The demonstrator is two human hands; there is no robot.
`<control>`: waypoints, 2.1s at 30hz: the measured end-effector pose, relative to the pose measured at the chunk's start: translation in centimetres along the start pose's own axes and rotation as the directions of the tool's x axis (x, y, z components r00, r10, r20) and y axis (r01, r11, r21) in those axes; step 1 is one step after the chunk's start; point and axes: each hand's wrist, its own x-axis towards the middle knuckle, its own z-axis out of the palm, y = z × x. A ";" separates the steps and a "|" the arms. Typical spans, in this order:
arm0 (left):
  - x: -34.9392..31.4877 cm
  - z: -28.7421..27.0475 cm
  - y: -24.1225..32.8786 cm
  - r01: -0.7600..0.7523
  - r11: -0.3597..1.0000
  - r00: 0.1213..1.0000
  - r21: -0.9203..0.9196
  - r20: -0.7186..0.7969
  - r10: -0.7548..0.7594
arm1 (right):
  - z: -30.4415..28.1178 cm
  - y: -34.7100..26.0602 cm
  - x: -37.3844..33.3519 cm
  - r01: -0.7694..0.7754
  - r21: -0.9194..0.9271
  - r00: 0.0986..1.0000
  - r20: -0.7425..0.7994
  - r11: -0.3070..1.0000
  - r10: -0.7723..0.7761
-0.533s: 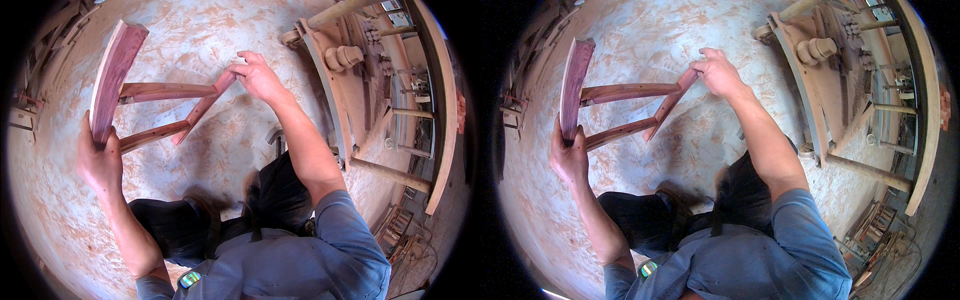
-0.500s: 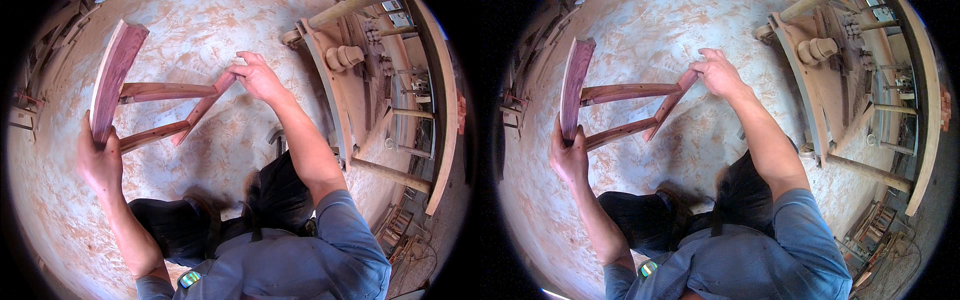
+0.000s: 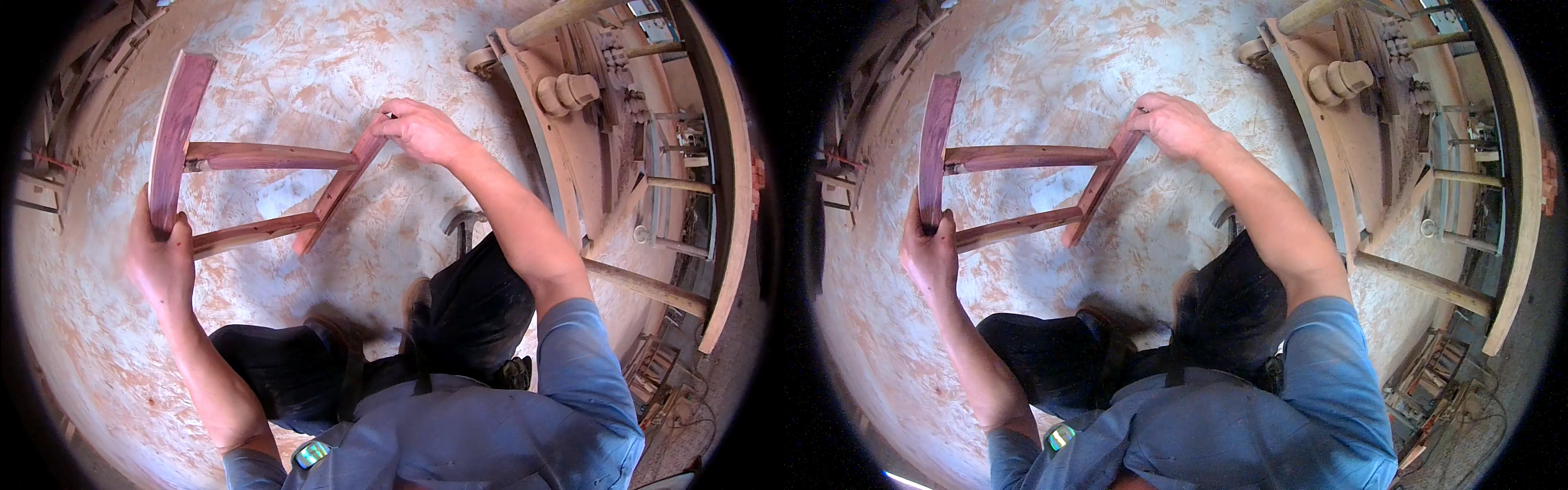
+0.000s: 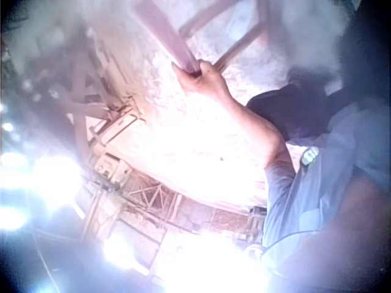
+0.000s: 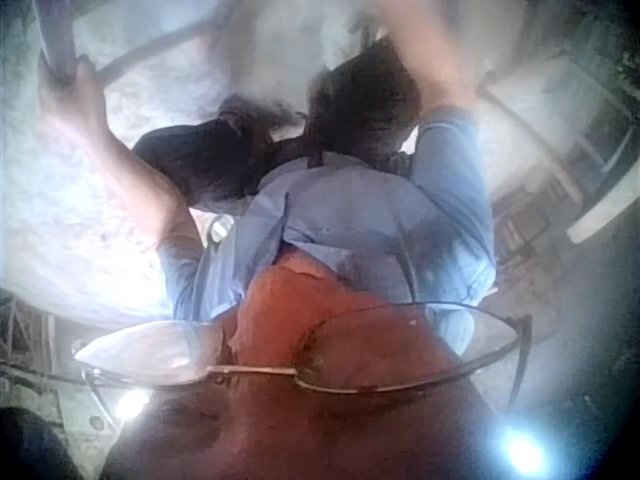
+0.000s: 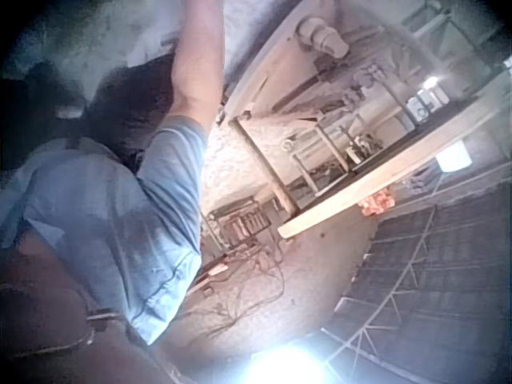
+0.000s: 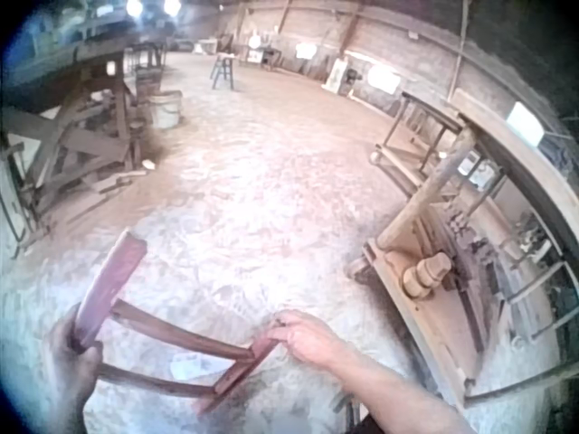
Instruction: The person assembles a small wooden frame by hammering nails into joints, measuring with a tape measure, marking with a pencil, and using a C-clamp to secure the structure. The person works on the floor and later moves the frame to a workbench.
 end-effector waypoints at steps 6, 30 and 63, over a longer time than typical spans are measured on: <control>0.6 0.2 -0.1 0.002 0.999 1.000 0.041 0.020 -0.003 | -1.3 1.0 -0.2 0.113 -0.055 0.993 -0.015 0.992 -0.114; 3.4 -18.0 11.0 0.648 0.671 0.756 -0.360 0.413 -0.508 | -21.8 -15.9 -14.7 -0.309 0.910 0.501 0.403 -0.277 0.766; -11.4 -4.7 64.8 0.794 0.540 0.376 -0.280 0.924 -0.073 | -53.7 -23.4 -48.8 -0.088 0.995 -0.560 -0.020 -0.035 0.828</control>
